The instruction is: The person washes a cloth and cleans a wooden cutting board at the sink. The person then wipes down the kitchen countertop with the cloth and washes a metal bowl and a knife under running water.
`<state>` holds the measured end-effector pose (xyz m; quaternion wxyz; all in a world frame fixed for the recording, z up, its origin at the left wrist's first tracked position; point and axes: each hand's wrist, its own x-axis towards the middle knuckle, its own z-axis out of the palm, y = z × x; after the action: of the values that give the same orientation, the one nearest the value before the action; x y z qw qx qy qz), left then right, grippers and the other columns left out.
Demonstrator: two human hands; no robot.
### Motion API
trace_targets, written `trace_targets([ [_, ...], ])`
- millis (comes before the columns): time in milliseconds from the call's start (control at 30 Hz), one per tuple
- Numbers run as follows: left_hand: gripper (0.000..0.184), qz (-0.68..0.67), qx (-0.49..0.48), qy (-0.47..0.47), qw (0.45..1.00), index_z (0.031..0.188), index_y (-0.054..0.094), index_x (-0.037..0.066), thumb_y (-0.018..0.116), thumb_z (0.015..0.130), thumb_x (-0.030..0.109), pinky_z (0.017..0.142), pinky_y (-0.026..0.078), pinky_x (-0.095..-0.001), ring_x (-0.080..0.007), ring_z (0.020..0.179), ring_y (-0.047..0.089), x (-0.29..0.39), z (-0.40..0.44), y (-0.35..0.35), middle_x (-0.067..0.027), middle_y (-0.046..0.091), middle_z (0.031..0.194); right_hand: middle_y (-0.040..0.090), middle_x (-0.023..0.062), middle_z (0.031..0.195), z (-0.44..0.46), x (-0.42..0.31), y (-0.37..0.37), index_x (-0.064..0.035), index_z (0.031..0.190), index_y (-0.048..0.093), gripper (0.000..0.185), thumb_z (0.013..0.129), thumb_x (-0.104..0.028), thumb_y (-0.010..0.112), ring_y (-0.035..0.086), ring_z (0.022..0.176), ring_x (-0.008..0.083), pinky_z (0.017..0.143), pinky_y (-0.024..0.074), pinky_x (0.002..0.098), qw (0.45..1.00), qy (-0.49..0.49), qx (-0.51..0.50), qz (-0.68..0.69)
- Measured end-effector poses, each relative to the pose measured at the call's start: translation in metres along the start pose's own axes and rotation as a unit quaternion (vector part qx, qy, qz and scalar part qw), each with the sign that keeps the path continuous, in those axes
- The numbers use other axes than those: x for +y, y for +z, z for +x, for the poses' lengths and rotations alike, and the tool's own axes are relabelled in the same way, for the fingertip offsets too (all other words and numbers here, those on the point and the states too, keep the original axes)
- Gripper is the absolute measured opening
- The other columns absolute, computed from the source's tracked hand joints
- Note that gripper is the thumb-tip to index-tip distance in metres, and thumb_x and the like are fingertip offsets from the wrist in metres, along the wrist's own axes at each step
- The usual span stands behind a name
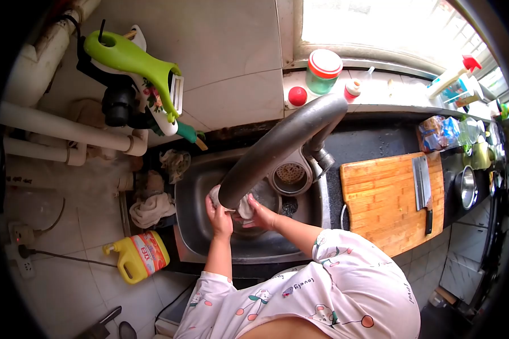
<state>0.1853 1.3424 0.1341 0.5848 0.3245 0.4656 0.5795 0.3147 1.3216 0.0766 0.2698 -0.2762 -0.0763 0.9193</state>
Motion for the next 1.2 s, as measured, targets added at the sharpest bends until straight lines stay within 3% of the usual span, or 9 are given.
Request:
trace_targets([
  [67,0.048,0.156,-0.056,0.034,0.986,0.116,0.042,0.000,0.046,0.069,-0.005,0.093,0.036,-0.0337,-0.0235,0.106,0.046,-0.005,-0.012,0.000,-0.0108,0.045,0.115,0.046,0.0051,0.125,0.009,0.004,-0.007,-0.0163,0.128,0.035,0.063,0.083,-0.060,0.036,0.046,0.113,0.0217,0.094,0.0337,0.0419,1.000,0.002,-0.020,0.020],
  [167,0.050,0.551,-0.217,0.181,0.785,0.116,0.044,0.001,0.059,0.068,0.006,0.099,0.029,-0.0411,-0.0349,0.119,0.037,-0.008,-0.040,-0.004,-0.0200,0.037,0.128,0.058,0.0068,0.103,0.017,-0.004,-0.010,-0.0115,0.113,0.050,0.038,0.086,-0.039,0.048,0.056,0.096,0.0211,0.084,0.0448,0.0389,0.994,0.017,0.023,0.107],
  [300,0.057,0.412,-0.047,0.238,0.878,0.120,0.043,0.001,0.068,0.071,0.016,0.094,0.035,-0.0382,-0.0292,0.113,0.042,-0.010,-0.048,-0.023,-0.0159,0.041,0.124,0.061,0.0057,0.081,0.003,-0.014,-0.006,-0.0059,0.100,0.055,0.027,0.085,-0.028,0.053,0.059,0.072,0.0141,0.051,0.0454,0.0235,0.997,0.006,0.068,-0.025],
  [367,0.071,0.083,0.096,0.018,0.992,0.129,0.033,0.007,0.070,0.072,0.029,0.094,0.035,-0.0389,-0.0267,0.112,0.043,-0.031,-0.045,-0.031,-0.0124,0.041,0.124,0.060,0.0049,0.079,-0.007,-0.017,0.006,-0.0063,0.100,0.055,0.028,0.086,-0.030,0.051,0.057,0.068,0.0122,0.047,0.0420,0.0222,0.996,0.076,0.019,0.048],
  [433,0.088,-0.238,-0.056,-0.219,0.945,0.134,0.020,0.011,0.070,0.068,0.041,0.092,0.037,-0.0395,-0.0250,0.116,0.038,-0.029,-0.037,-0.050,-0.0101,0.033,0.129,0.061,0.0063,0.080,-0.010,-0.014,0.011,-0.0068,0.099,0.056,0.029,0.086,-0.032,0.051,0.058,0.069,0.0135,0.052,0.0468,0.0242,0.953,0.204,-0.121,0.186],
  [500,0.077,-0.294,-0.122,-0.142,0.937,0.128,0.030,0.010,0.070,0.069,0.039,0.086,0.042,-0.0385,-0.0232,0.108,0.045,-0.001,-0.030,-0.008,-0.0096,0.042,0.122,0.062,0.0075,0.083,-0.015,-0.006,0.029,-0.0078,0.098,0.058,0.028,0.084,-0.032,0.055,0.060,0.074,0.0156,0.061,0.0519,0.0303,0.964,0.208,-0.098,0.133],
  [933,0.021,0.130,0.084,-0.103,0.983,0.077,0.061,0.001,0.064,0.077,0.021,0.054,0.041,-0.0268,-0.0101,0.059,0.049,-0.061,0.001,-0.038,-0.0012,0.056,0.067,0.045,0.0012,0.054,-0.014,-0.007,0.050,-0.0075,0.078,0.054,0.018,0.065,-0.013,0.065,0.040,0.042,0.0115,0.038,0.0300,0.0247,0.961,0.066,0.115,-0.241],
  [1067,0.030,0.247,0.134,-0.173,0.944,0.087,0.062,0.001,0.063,0.078,0.030,0.065,0.044,-0.0296,-0.0132,0.074,0.055,-0.057,0.000,-0.032,-0.0063,0.061,0.081,0.044,0.0001,0.051,-0.001,-0.003,0.038,-0.0089,0.076,0.055,0.016,0.068,-0.018,0.065,0.039,0.041,0.0101,0.035,0.0283,0.0234,0.918,0.122,0.206,-0.316],
  [1200,0.058,-0.106,-0.071,-0.263,0.956,0.117,0.047,0.006,0.066,0.073,0.039,0.091,0.036,-0.0372,-0.0234,0.109,0.044,-0.047,-0.005,-0.061,-0.0111,0.045,0.121,0.044,-0.0003,0.060,0.001,-0.008,0.024,-0.0081,0.071,0.048,0.031,0.080,-0.036,0.058,0.033,0.038,0.0046,0.031,0.0250,0.0146,0.968,0.245,-0.019,0.050],
])
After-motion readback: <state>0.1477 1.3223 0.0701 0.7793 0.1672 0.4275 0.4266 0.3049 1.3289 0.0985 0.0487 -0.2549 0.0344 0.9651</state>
